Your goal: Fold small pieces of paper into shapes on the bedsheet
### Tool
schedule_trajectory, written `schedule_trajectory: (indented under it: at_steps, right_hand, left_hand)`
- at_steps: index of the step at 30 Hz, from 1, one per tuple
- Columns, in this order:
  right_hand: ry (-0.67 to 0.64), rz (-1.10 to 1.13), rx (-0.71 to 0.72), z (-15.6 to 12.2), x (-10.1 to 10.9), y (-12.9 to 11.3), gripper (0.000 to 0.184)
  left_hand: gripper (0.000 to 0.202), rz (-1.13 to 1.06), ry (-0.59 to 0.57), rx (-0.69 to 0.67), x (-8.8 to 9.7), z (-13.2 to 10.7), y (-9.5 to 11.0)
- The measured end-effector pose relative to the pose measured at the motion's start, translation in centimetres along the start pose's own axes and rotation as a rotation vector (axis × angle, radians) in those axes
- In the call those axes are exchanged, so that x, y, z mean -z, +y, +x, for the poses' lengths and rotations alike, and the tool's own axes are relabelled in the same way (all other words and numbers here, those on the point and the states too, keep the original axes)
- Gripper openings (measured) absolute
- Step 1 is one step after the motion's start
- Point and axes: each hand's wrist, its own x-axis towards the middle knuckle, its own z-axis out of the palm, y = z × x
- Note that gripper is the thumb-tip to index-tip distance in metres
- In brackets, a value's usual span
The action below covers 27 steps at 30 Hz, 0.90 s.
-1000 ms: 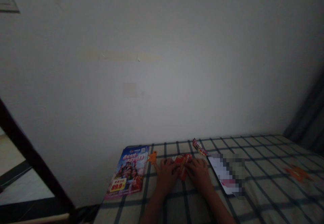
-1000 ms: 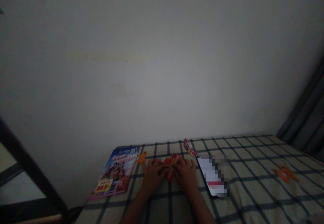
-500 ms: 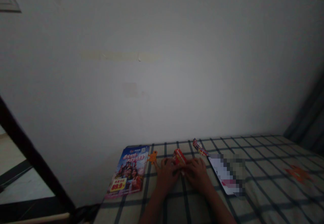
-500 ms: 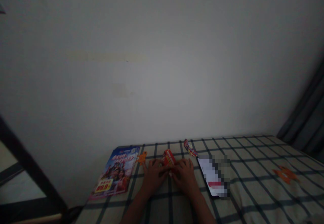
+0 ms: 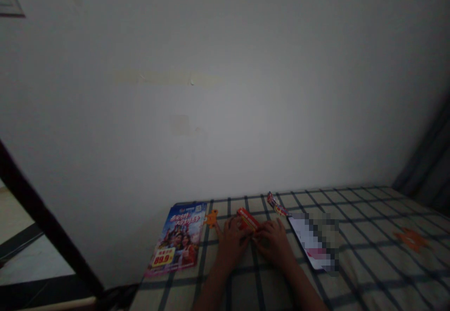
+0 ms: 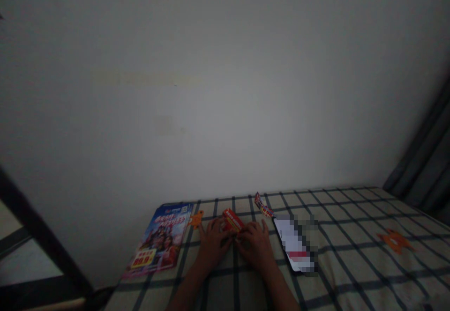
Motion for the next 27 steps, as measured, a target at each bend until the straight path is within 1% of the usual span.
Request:
schedule_trajectory:
  at_steps: [3,7,15,19,22,27]
  right_hand:
    - [0.06,-0.032,0.058,-0.1,-0.4,-0.1,0.012]
    - [0.136,-0.103,0.085,-0.2,-1.1,0.1,0.009]
    - [0.203,-0.202,0.074,0.2,-2.4,0.8,0.011]
    - [0.238,-0.227,0.071,0.4,-2.8,0.8,0.016]
    - [0.244,-0.22,0.044,0.5,-2.7,0.6,0.015]
    - [0.233,-0.196,-0.002,0.7,-2.5,0.3,0.014]
  left_hand:
    - [0.025,-0.032,-0.026,-0.027,-0.1,0.0,0.0]
    - [0.029,-0.067,-0.085,-0.045,0.0,0.1,0.0]
    - [0.029,-0.124,-0.077,-0.038,0.2,0.0,0.0]
    - [0.024,-0.142,-0.057,0.002,0.3,0.2,0.5]
    - [0.017,-0.151,-0.064,0.059,0.4,0.5,1.0]
    - [0.013,-0.144,-0.052,0.115,0.3,1.1,1.5]
